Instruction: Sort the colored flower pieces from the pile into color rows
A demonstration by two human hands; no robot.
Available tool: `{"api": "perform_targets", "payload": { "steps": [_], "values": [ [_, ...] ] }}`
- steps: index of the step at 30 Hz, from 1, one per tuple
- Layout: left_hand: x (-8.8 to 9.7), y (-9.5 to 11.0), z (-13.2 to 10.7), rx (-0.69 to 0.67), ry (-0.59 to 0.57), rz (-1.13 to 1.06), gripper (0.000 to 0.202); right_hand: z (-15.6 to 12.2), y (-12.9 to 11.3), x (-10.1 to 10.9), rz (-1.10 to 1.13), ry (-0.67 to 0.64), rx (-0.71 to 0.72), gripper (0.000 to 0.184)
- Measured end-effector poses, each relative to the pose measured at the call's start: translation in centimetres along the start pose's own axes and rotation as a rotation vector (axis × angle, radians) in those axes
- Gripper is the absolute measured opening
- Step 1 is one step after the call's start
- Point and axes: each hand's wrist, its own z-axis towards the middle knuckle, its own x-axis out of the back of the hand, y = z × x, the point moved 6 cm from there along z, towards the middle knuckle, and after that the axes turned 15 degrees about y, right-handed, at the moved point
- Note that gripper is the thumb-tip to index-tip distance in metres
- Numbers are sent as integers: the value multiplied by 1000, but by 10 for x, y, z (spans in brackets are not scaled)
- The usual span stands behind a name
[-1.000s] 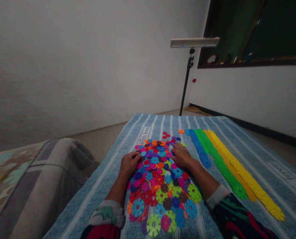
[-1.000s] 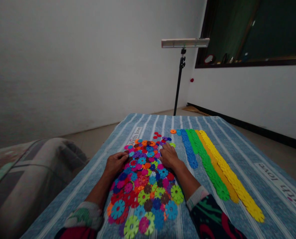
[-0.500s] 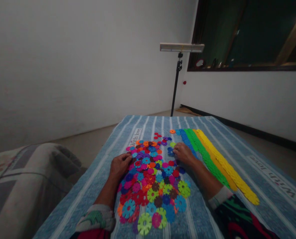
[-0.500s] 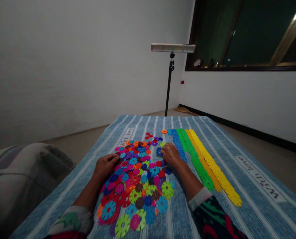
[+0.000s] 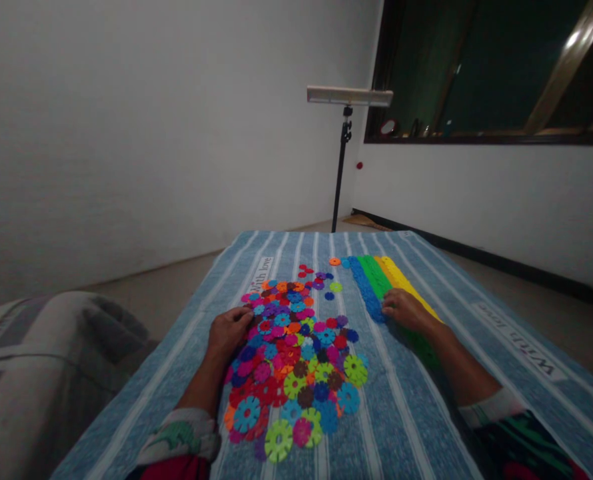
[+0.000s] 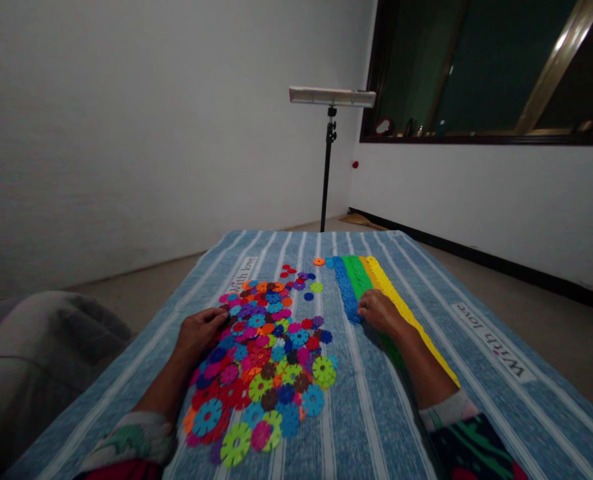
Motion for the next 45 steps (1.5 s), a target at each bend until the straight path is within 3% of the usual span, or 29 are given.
{"api": "perform_targets", "payload": {
  "steps": [6,14,20,26,32,37,45],
  "values": [
    [0,0,1,-10,5,-17,32,-5,-1,-8,-58,-26,-17,18],
    [1,5,-4,-41,9,-45,30,-8,-6,-5,-123,38,-71,23],
    [-1,3,-7,-22,-9,-73,32,-7,-50,-19,-38,43,14,22],
    [-3,0,-9,-34,-16,-68,33,-9,-115,-45,114,-84,186,20],
    [-3,1,-9,-42,-1,-84,27,-12,-154,-59,137,-130,229,15],
    [-5,-2,-11,-35,-10,-95,30,-17,-169,-57,208,-170,282,12],
    [-3,3,-13,-20,-3,-80,30,-18,-163,-57,445,-163,299,16]
  ]
}}
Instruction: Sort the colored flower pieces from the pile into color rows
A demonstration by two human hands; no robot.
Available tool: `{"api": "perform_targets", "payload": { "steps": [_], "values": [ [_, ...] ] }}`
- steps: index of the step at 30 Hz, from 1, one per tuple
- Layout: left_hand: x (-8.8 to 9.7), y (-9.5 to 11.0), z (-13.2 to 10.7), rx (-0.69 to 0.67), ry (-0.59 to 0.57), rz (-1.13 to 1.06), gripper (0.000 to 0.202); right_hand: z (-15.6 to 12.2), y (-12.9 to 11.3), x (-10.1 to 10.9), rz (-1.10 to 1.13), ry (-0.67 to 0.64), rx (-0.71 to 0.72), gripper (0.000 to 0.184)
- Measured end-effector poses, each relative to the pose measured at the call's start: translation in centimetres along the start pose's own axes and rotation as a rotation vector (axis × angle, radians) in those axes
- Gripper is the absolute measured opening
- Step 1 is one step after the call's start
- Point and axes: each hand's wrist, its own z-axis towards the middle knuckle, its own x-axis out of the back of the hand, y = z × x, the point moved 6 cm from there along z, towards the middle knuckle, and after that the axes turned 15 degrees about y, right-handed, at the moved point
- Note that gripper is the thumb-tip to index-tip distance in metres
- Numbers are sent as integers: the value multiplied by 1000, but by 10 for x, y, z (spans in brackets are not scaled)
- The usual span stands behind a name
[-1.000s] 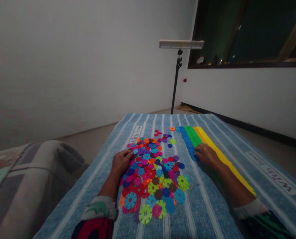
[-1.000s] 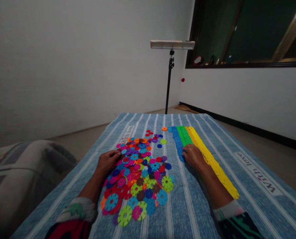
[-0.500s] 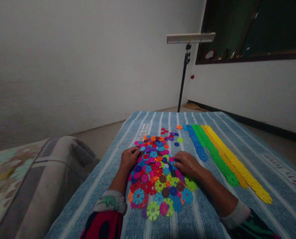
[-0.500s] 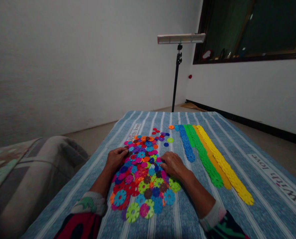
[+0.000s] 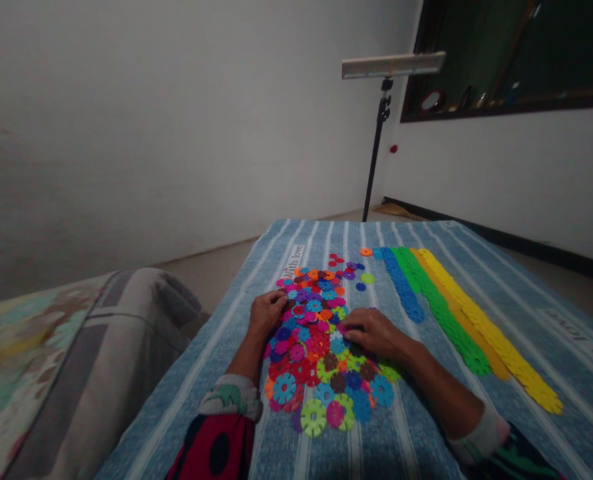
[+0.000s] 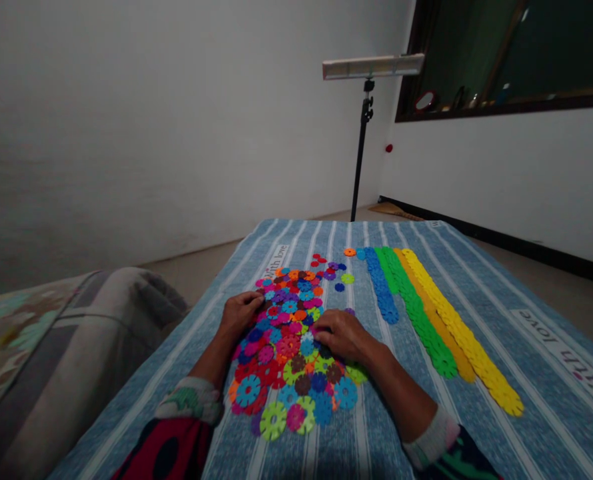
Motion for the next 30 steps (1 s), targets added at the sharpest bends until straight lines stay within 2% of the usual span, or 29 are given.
{"api": "perform_targets", "payload": {
  "steps": [5,8,12,15,24,27,30],
  "values": [
    [0,4,-2,4,-18,9,30,2,25,9,-127,140,-115,17],
    [0,7,-3,10,-17,15,30,0,22,9,-96,103,-78,16],
    [0,6,-3,24,1,-15,29,-1,2,3,-52,-1,55,16],
    [-2,4,-3,23,-1,-40,28,1,-1,-1,-107,-25,70,18],
    [-3,0,-2,10,-4,-34,28,1,41,9,-301,134,-162,15],
    [-3,-1,-2,22,-2,-46,29,0,33,10,-221,142,-73,16],
    [-2,-1,-1,26,0,-47,29,0,17,3,-130,52,91,24]
  ]
}}
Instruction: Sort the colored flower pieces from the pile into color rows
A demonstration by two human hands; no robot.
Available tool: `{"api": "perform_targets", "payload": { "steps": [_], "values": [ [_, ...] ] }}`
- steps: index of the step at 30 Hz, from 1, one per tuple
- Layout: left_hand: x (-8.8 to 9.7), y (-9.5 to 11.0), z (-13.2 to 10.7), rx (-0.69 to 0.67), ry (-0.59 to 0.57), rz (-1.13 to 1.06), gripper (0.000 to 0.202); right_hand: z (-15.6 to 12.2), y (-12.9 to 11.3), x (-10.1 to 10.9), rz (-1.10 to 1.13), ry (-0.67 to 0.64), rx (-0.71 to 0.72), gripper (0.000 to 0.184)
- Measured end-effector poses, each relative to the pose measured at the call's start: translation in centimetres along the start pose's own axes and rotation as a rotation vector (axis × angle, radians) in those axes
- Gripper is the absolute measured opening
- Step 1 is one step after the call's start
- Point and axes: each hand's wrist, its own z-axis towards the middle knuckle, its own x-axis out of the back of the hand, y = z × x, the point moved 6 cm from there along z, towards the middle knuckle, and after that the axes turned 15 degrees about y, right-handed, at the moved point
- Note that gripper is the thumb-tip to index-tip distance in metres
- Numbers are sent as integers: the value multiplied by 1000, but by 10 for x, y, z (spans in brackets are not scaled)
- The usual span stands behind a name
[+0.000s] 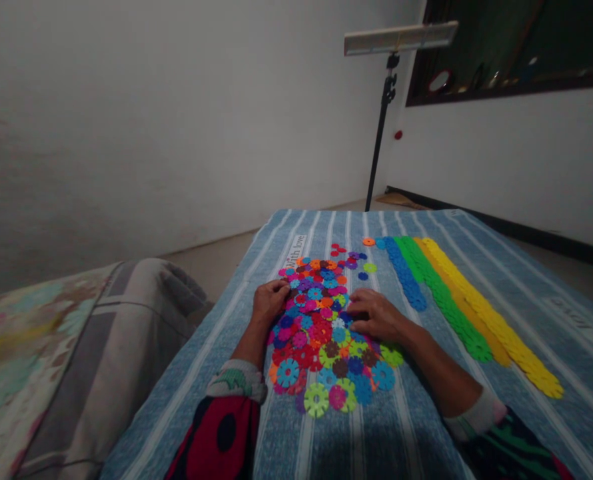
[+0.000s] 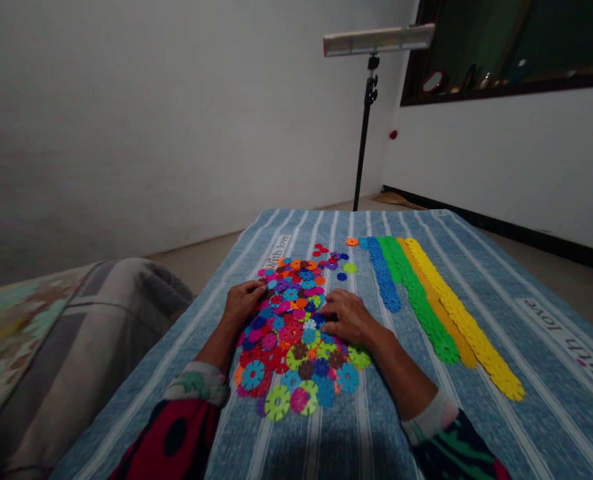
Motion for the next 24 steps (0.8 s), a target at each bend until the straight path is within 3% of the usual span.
{"api": "perform_targets", "payload": {
  "steps": [3,6,9,16,24],
  "values": [
    [0,0,0,-5,3,12,29,1,2,-3,-39,-17,8,21],
    [0,0,1,-6,11,8,29,0,17,2,-86,54,-74,22],
    [0,2,0,-15,0,15,29,-2,25,11,-50,101,-68,21],
    [2,5,0,-27,4,53,28,-3,10,13,-167,-85,-24,28],
    [2,5,1,-15,15,81,29,-1,3,10,-209,-137,-34,41]
  ]
}}
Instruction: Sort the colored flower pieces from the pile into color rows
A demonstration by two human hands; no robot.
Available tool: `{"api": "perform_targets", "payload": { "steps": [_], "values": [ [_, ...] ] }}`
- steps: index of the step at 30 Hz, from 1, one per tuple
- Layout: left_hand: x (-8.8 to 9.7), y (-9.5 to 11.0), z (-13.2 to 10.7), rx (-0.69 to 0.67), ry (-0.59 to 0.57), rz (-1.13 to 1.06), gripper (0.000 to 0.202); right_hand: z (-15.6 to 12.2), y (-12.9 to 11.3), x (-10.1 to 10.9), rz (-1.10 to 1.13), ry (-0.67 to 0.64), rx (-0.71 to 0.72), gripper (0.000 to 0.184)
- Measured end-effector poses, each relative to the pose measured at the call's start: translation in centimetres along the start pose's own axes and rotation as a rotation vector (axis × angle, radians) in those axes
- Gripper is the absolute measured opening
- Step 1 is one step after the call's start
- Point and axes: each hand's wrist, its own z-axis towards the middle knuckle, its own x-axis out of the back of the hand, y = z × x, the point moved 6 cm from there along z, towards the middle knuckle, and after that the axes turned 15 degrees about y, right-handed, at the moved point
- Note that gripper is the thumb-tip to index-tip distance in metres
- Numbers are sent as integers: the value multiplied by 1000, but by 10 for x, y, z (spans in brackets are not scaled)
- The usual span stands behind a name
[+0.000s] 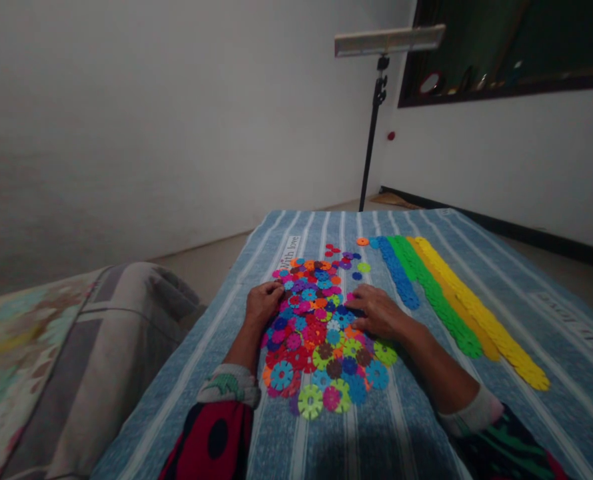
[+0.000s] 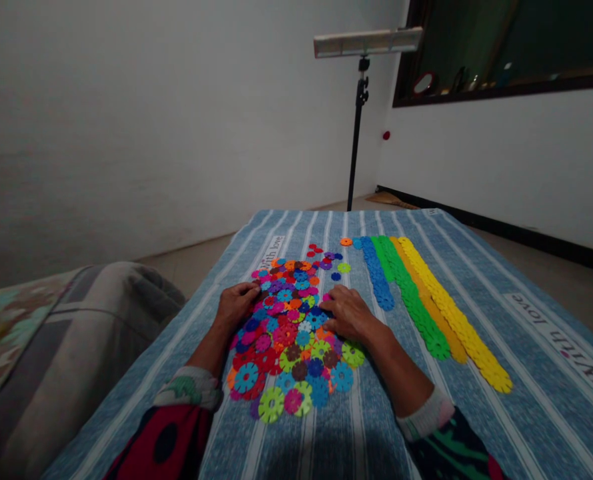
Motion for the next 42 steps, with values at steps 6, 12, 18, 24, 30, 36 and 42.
{"api": "perform_targets", "payload": {
  "steps": [6,12,18,24,30,36,42],
  "values": [
    [-1,0,2,-9,-16,-29,30,3,-2,2,-32,-36,-22,42],
    [-4,-6,4,2,-28,-48,33,4,-7,8,-18,3,-7,42],
    [-2,-7,4,27,-25,-51,33,4,-5,7,-101,-7,-71,45],
    [3,-1,5,27,-18,-32,29,6,-8,7,-74,-20,-72,45],
    [3,-2,7,20,-10,-33,28,7,-11,6,22,29,-3,41],
    [7,5,7,-11,5,9,24,8,-12,6,-23,51,-22,39],
    [6,3,7,-11,-13,28,32,9,-11,7,-68,3,-42,41]
  ]
}}
